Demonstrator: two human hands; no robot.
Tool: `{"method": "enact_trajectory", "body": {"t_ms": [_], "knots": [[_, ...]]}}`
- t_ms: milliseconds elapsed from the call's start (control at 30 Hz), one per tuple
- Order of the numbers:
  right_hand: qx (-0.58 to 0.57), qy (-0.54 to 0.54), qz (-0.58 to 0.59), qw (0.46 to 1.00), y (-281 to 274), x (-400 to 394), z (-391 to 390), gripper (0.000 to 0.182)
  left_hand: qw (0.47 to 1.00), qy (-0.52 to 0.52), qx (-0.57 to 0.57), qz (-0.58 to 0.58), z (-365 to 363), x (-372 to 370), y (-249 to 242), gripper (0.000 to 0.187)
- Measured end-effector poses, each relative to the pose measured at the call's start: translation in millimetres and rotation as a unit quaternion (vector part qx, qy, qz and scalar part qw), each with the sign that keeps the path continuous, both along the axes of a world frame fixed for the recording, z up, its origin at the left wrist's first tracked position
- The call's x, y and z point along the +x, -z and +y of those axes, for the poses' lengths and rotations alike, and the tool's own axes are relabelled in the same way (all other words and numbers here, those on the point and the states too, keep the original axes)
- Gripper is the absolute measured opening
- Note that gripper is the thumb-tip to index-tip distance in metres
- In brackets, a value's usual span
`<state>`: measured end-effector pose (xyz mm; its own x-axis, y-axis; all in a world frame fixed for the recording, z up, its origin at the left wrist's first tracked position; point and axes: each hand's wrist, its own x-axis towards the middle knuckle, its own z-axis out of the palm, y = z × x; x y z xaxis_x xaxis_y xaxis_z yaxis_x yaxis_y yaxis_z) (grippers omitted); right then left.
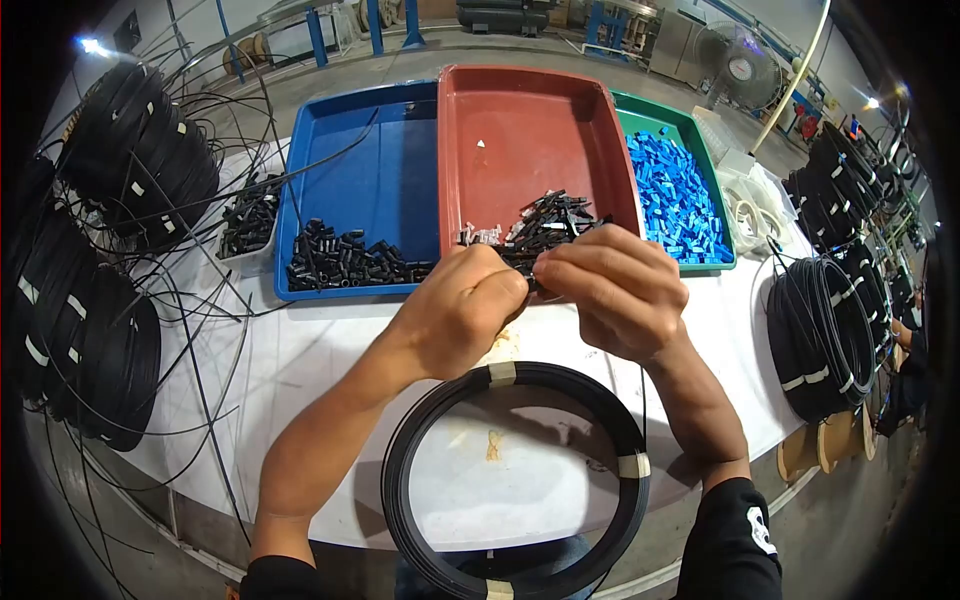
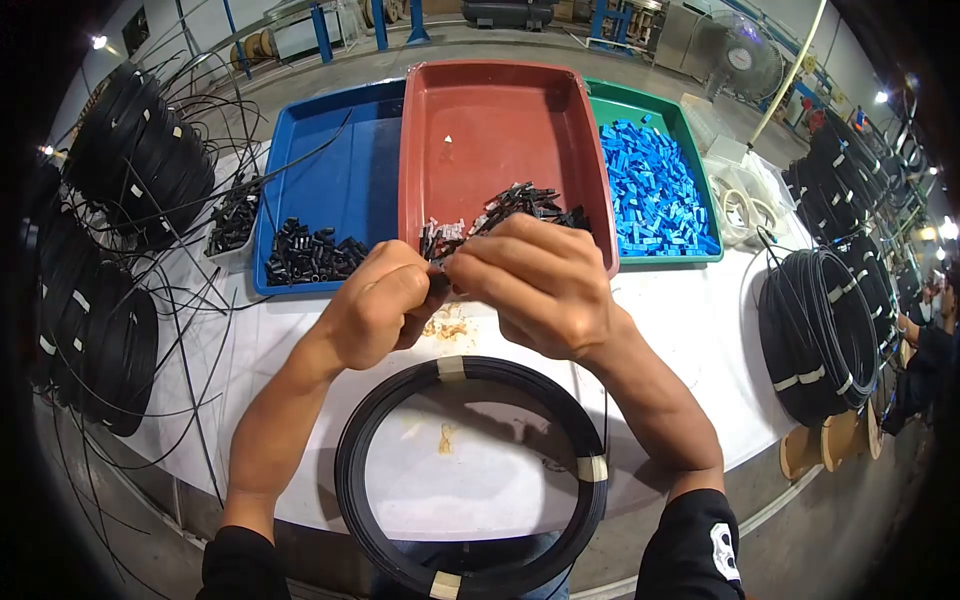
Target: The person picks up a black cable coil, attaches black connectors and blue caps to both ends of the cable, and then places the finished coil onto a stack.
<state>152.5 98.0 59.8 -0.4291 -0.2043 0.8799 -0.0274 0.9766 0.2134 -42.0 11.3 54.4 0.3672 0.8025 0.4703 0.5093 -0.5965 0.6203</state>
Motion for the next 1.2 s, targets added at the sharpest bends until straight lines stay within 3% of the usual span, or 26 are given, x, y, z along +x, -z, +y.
{"method": "enact_trajectory", "body": {"t_ms": [33,67,133,200,233,300,367,433,467,500,567,600,633,700,833,900,933,1000,1033,1100,1133,1167,1200], "knots": [[-0.025,0.026,-0.032,0.999,-6,3,-6,0.024,0.999,0.0,-0.044,0.011,-3,3,3,0.004],[-0.069,0.027,-0.049,0.996,-10,5,-12,0.021,0.958,-0.081,0.269,0.054,0,13,10,0.011],[-0.114,0.031,-0.064,0.991,-18,10,-24,0.019,0.97,-0.105,0.208,0.07,-12,21,-10,0.017],[-0.294,0.062,-0.124,0.946,-25,15,-35,0.015,0.984,-0.129,0.105,0.061,-10,24,-15,0.032],[-0.294,0.062,-0.124,0.946,-25,16,-38,0.015,0.984,-0.128,0.104,0.061,-12,25,-16,0.032],[-0.525,0.052,-0.15,0.836,-27,14,-42,0.013,0.967,-0.166,0.099,0.167,-16,27,-21,0.031],[-0.471,0.076,-0.185,0.859,-30,13,-40,0.015,0.966,-0.158,0.124,0.161,-10,19,-15,0.023],[-0.409,0.035,-0.104,0.906,-23,5,-37,0.017,0.981,-0.098,0.125,0.116,-3,9,-18,0.033],[-0.337,0.034,-0.116,0.934,-23,8,-32,0.024,0.989,-0.097,0.106,0.044,-5,10,-22,0.033],[-0.336,0.033,-0.115,0.934,-19,6,-26,0.024,0.988,-0.098,0.107,0.046,-3,8,-21,0.033],[-0.13,0.018,-0.05,0.99,-6,3,-11,0.027,0.977,-0.051,0.204,0.047,4,-1,-16,0.032],[-0.086,0.018,-0.029,0.996,-4,0,-8,0.026,0.993,-0.067,0.086,0.05,-1,-4,-18,0.03],[-0.035,0.008,0.001,0.999,0,-1,-5,0.024,0.993,-0.066,0.086,0.05,-1,1,-11,0.03],[0.005,-0.016,0.018,1.0,2,-3,0,0.026,0.951,-0.083,0.298,-0.009,3,15,3,0.027],[-0.154,0.038,-0.04,0.987,-10,6,-20,0.024,0.986,-0.112,0.122,0.022,0,21,-5,0.025],[-0.29,0.052,-0.1,0.95,-13,9,-26,0.026,0.97,-0.146,0.172,0.088,-2,23,-2,0.026],[-0.291,0.053,-0.1,0.95,-12,10,-28,0.026,0.959,-0.17,0.175,0.141,-3,23,-2,0.027],[-0.43,0.047,-0.116,0.894,-10,8,-31,0.027,0.946,-0.189,0.172,0.2,-3,23,-2,0.026],[-0.429,0.048,-0.116,0.895,-10,8,-31,0.027,0.946,-0.189,0.173,0.2,0,19,-5,0.026],[-0.326,0.053,-0.079,0.941,-11,5,-29,0.027,0.982,-0.12,0.113,0.091,4,8,-13,0.02],[-0.166,0.036,-0.042,0.985,-6,0,-21,0.025,0.98,-0.075,0.166,0.081,-1,1,-22,0.021],[-0.166,0.035,-0.041,0.985,0,-3,-13,0.025,0.98,-0.076,0.166,0.082,1,2,-17,0.021],[-0.086,0.012,0.007,0.996,6,-5,-5,0.025,0.953,-0.084,0.281,0.079,6,6,-10,0.024]]}}
